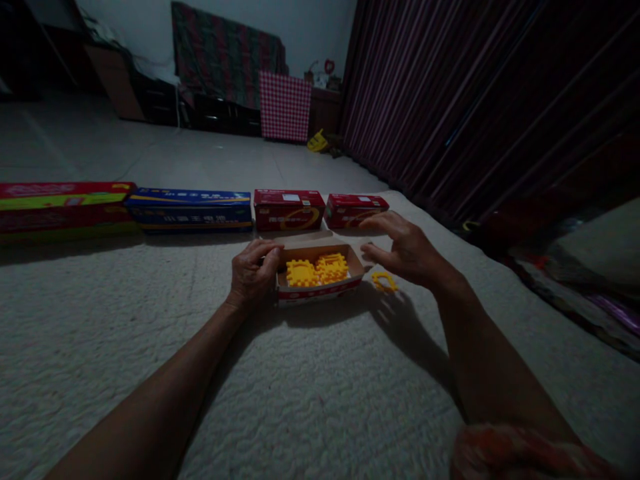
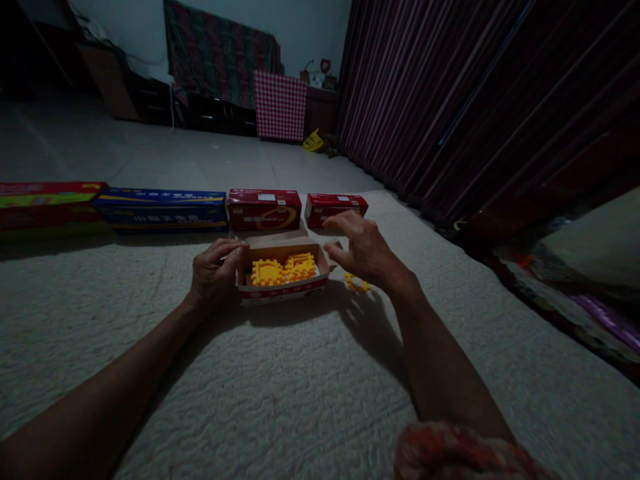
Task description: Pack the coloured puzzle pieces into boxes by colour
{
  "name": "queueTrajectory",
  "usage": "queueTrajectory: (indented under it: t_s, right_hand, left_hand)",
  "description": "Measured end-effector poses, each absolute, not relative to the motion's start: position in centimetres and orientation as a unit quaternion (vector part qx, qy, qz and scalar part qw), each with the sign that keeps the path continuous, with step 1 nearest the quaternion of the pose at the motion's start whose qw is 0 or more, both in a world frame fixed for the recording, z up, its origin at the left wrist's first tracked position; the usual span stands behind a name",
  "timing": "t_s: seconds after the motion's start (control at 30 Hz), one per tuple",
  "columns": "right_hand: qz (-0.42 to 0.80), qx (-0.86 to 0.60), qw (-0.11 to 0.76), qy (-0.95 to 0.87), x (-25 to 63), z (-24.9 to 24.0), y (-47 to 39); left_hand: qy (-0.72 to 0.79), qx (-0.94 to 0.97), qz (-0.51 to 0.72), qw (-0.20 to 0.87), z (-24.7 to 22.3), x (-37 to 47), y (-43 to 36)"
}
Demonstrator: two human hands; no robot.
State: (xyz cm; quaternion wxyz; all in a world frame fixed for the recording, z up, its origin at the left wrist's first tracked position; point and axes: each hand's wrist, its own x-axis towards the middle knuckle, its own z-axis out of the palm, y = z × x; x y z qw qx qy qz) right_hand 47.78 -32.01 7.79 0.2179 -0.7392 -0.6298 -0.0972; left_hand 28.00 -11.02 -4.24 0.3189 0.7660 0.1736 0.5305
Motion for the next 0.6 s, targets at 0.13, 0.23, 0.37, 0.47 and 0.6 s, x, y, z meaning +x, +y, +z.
queueTrajectory:
  t_s: [0.13, 0.23, 0.37, 0.47, 0.6]
  right_hand:
    - [-0.048, -0.809, 0.153, -0.565, 51.3, 6.0, -35.1]
    - [0.074, -0.837, 0.075, -0.536, 53.2, 3.6, -36.7]
    - [0.151, -0.844, 0.036, -0.514, 53.2, 1.9, -36.8]
    - [0.157, -0.834, 0.036, -0.528, 52.3, 1.9, -36.4]
    - [0.135, -0.839, 0.041, -0.526, 51.9, 1.8, -36.1]
  left_hand:
    - [0.181, 0.77, 0.523, 0.319, -4.2, 27.9, -11.0]
    - [0.179, 0.769, 0.526, 0.315, -4.3, 27.9, -11.0]
    - [0.185, 0.772, 0.518, 0.317, -4.4, 27.9, -10.8]
    - [0.186, 0.772, 0.517, 0.319, -4.4, 27.8, -10.8]
    - [0.185, 0.771, 0.519, 0.321, -4.3, 27.8, -10.9]
